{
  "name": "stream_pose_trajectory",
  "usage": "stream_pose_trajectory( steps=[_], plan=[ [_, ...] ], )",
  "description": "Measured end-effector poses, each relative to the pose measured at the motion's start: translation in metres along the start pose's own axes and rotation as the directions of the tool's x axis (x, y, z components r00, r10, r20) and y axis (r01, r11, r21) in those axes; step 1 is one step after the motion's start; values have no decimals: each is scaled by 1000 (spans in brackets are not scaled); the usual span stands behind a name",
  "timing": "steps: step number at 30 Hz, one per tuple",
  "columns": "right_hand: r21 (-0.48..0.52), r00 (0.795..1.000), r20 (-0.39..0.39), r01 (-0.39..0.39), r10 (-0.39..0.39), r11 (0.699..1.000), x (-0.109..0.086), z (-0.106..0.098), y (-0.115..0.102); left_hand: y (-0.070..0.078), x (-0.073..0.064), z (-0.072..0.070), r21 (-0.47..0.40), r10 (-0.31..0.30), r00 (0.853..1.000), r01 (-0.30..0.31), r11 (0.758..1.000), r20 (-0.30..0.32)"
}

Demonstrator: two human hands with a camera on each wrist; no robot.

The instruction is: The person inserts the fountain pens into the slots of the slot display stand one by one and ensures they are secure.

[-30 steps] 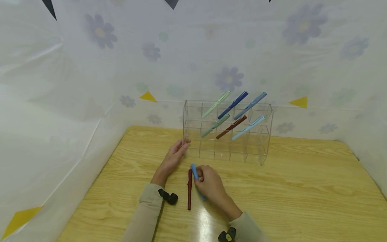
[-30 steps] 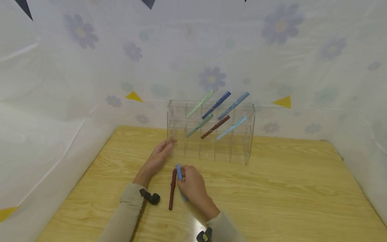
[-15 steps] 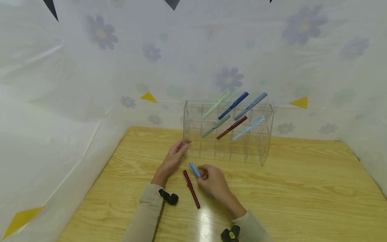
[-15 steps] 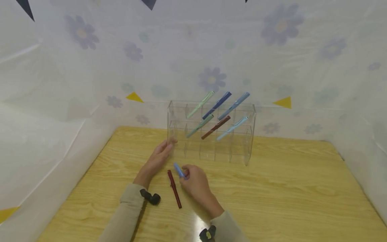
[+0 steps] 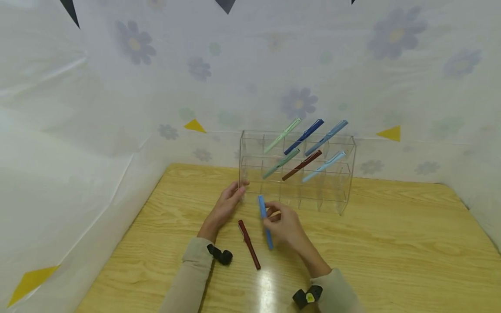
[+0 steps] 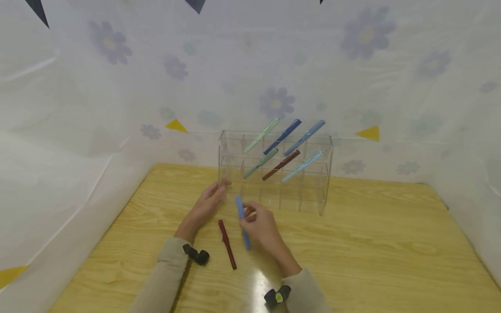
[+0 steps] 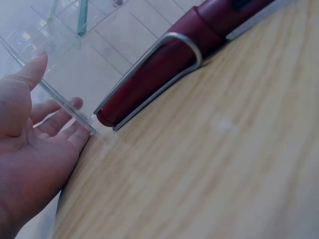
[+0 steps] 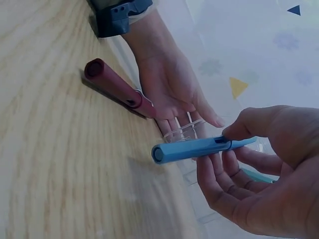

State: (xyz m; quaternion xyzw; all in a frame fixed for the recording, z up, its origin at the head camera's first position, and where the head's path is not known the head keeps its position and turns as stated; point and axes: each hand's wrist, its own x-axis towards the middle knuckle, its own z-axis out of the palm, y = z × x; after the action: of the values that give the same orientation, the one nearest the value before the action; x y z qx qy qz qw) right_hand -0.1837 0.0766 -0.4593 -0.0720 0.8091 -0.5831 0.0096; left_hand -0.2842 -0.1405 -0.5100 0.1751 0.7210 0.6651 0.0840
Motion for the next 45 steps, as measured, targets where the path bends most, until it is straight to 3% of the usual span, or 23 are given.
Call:
stream_pose_trajectory(
  steps=[10,19,27,36,45],
  plan=[
    [154,999,-9,53,-52,987,10,-12,-3,-1,2,-2,16,14,1000,-14,1000,-3],
    [209,995,-64,91,-80,974,15,-26,-8,-1,3,-4,19,15,1000,-15,1000,7],
    [259,994,-64,102,-88,960,23,-42,-13,-3,3,-4,5,5,1000,-5,1000,11],
    [262,977,-118,205,-180,943,35,-60,-20,-3,3,-2,3,-1,1000,1,1000,16],
    [326,951,-207,290,-231,900,40,-68,-23,-3,1,-3,-9,0,1000,0,1000,27]
  ],
)
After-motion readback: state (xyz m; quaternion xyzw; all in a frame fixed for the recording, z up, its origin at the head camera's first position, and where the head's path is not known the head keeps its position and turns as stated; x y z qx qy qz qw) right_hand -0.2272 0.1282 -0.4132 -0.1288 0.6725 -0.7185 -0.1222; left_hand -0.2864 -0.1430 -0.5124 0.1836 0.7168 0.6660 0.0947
